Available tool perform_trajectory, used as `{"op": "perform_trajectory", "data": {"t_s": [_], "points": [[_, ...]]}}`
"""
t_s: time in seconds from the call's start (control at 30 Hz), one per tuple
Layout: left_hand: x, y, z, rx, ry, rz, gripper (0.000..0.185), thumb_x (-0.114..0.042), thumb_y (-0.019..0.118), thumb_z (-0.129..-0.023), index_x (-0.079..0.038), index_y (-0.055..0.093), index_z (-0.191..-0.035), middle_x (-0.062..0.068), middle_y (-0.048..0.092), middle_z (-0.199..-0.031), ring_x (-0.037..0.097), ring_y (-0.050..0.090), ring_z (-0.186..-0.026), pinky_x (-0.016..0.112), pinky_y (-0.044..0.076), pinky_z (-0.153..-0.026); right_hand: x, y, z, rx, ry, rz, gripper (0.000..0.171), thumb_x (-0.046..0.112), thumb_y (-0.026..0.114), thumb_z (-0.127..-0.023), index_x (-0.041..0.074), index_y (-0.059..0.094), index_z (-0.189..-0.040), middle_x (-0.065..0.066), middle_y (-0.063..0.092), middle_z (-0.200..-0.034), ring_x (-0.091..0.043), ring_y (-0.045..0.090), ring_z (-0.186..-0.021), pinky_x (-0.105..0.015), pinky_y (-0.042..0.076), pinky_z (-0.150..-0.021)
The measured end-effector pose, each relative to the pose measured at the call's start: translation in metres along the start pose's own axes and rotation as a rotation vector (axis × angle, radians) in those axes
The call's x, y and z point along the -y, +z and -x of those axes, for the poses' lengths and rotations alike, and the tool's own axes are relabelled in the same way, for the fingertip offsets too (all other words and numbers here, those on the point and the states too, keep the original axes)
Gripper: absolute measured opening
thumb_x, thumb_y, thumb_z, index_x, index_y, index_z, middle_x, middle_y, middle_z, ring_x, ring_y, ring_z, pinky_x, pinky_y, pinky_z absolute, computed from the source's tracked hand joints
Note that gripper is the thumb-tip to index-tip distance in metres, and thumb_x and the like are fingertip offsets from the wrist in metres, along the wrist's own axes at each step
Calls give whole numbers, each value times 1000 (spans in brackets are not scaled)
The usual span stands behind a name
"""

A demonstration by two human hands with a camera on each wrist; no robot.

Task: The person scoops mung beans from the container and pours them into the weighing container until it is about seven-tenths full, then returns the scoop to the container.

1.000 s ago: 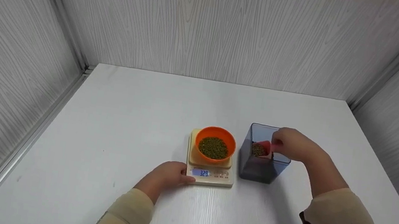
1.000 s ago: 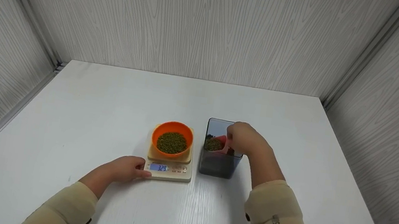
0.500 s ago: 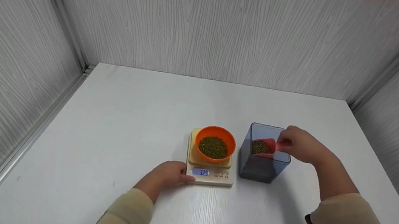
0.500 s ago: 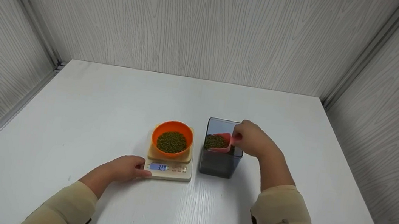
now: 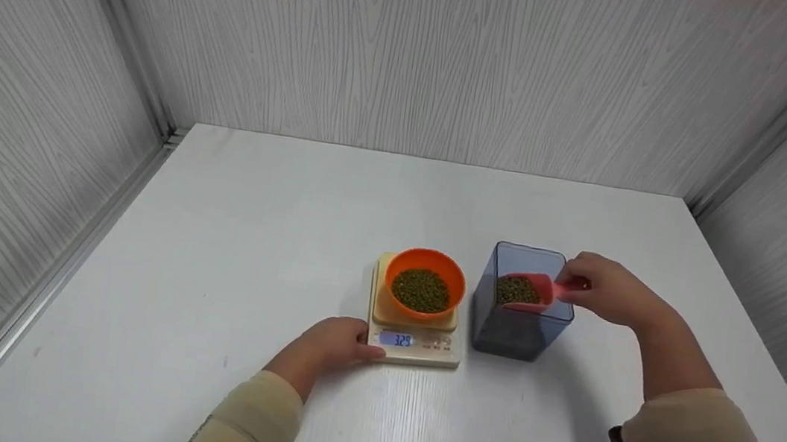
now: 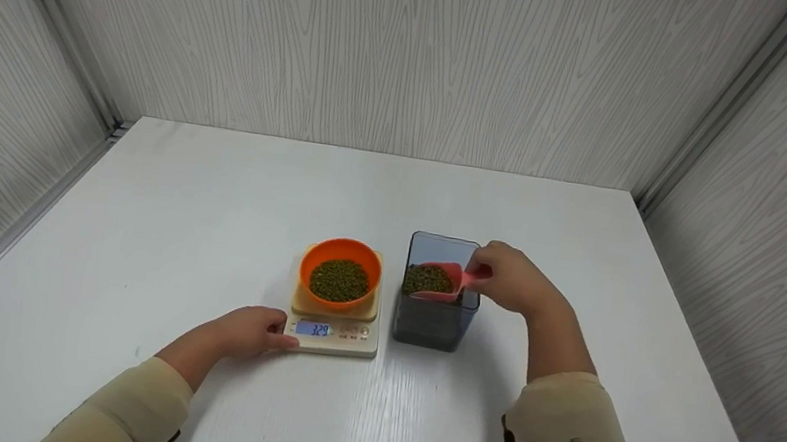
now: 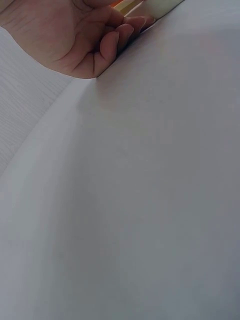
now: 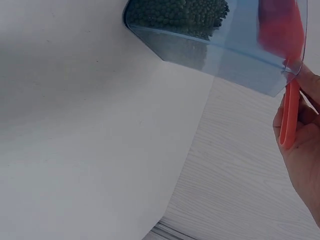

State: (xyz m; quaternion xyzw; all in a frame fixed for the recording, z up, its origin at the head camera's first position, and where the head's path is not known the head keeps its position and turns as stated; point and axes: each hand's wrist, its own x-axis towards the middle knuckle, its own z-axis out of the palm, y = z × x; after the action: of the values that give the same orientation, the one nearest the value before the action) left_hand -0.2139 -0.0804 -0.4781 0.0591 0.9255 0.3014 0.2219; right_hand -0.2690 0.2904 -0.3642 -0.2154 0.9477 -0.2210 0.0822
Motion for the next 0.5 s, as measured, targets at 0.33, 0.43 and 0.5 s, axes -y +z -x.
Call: {"op": "perform_trajectory", "data": {"t_s": [0.33, 0.43, 0.5], "points": [[1, -1, 0, -5, 23, -18, 30, -44, 65, -80, -15, 57, -79, 0, 52, -74, 17, 47, -74, 35, 39, -72, -7, -4, 6, -23, -14, -61, 4, 11, 65, -84, 11, 64, -88, -3, 53, -86, -19, 46, -79, -32, 42, -66], [1, 0, -1, -1, 12, -12, 30, -44, 65, -80, -15, 57, -79, 0, 52, -74, 17, 47, -74, 34, 38, -72, -10, -3, 8, -22, 4, -91, 5, 13, 65, -84, 11, 64, -89, -3, 53, -86, -20, 46, -80, -32, 42, -67], [0, 0, -1, 1, 6, -9, 30, -44, 65, -80, -15, 57, -79, 0, 52, -74, 17, 48, -75, 34, 38, -72, -13, -3, 9, -26, 11, -115, 6, 13, 65, -84, 11, 64, -89, -4, 53, -87, -20, 46, -80, -31, 42, -67]]}}
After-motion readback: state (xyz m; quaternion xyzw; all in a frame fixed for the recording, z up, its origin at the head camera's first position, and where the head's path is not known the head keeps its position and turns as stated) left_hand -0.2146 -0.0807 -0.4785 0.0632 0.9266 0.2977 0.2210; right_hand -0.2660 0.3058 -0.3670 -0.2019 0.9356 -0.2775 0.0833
